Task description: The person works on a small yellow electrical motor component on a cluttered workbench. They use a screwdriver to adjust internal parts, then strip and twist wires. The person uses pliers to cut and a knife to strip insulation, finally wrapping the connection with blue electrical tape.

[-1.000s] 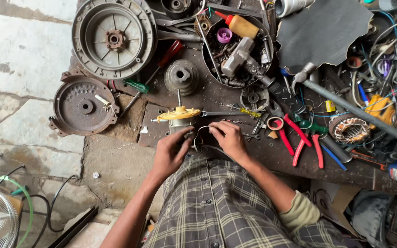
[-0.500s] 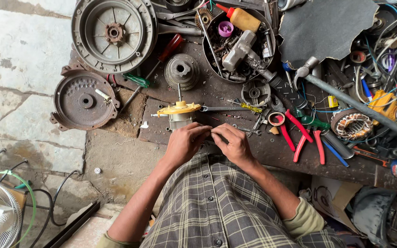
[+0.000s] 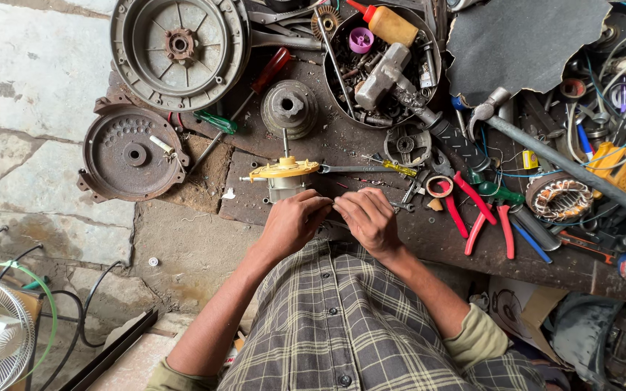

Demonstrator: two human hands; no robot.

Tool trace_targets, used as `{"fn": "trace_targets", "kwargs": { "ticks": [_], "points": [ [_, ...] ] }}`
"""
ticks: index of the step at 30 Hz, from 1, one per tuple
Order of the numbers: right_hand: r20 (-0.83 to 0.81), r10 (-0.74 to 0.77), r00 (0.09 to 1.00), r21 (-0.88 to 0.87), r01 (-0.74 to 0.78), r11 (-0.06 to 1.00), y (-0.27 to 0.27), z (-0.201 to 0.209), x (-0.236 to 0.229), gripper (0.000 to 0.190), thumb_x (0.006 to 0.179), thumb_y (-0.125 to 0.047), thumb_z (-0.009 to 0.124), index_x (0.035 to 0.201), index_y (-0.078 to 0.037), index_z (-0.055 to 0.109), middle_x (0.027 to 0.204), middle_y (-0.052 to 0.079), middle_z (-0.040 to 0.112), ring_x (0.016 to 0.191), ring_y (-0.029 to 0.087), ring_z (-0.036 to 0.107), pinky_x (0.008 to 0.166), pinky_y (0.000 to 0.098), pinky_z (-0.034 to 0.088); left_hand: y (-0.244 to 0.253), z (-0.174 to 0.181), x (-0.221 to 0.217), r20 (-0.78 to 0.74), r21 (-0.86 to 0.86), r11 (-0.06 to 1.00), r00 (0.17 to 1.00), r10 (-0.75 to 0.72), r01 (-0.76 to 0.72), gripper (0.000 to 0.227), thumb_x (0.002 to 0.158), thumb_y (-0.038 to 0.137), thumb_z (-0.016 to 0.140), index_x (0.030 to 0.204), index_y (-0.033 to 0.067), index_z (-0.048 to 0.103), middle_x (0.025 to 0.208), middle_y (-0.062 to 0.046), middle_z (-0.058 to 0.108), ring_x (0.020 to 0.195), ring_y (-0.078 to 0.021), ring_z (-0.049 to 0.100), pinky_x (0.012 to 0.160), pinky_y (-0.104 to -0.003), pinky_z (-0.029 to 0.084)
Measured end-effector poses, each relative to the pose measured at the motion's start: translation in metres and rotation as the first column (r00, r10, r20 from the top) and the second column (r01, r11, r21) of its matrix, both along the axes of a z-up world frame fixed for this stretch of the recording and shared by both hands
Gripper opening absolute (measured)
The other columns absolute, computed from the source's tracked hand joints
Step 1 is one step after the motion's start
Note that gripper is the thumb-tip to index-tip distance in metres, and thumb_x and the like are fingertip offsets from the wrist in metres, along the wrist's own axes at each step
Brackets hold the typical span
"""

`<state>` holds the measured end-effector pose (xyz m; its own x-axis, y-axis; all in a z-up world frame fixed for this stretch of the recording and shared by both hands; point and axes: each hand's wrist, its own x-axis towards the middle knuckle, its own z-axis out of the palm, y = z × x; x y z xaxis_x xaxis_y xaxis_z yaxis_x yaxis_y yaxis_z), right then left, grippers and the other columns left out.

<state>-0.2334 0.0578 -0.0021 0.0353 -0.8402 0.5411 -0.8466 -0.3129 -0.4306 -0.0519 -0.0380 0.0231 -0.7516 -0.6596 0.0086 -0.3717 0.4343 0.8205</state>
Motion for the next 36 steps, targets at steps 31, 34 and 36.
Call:
{"fn": "trace_targets", "kwargs": {
  "ticks": [31,34,36],
  "points": [
    [-0.006,0.026,1.0,0.062,-0.026,0.998,-0.006,0.009,0.002,0.022,0.085,-0.002,0.079,0.106,0.001,0.072,0.101,0.011,0.075,0.09,0.026,0.072,0.088,0.0424,0.055,-0.003,-0.012,0.0,-0.2,0.055,0.997,0.977,0.068,-0.058,0.018,0.093,0.008,0.071,0.109,0.0002,0.07,0.096,-0.014,0.071,0.082,-0.0329,0.073,0.07,-0.039,0.058],
    [-0.071,0.061,0.996,0.073,-0.056,0.996,-0.004,0.004,-0.003,0.017,0.089,-0.006,0.076,0.103,0.002,0.072,0.098,0.012,0.075,0.083,0.025,0.07,0.082,0.0405,0.053,-0.003,-0.011,0.001,-0.168,0.062,0.997,0.984,0.062,-0.052,0.017,0.092,0.008,0.072,0.107,0.0013,0.072,0.095,-0.014,0.072,0.082,-0.0327,0.073,0.071,-0.04,0.058],
    [-0.029,0.073,0.997,0.123,-0.068,0.99,-0.001,-0.007,-0.007,0.011,0.094,-0.01,0.072,0.097,0.001,0.072,0.09,0.009,0.072,0.077,0.022,0.068,0.074,0.0385,0.051,-0.004,-0.012,0.0,-0.142,0.072,0.997,0.989,0.043,-0.034,0.016,0.091,0.008,0.072,0.106,0.0022,0.073,0.095,-0.013,0.073,0.081,-0.0325,0.073,0.07,-0.04,0.058]
  ]
}}
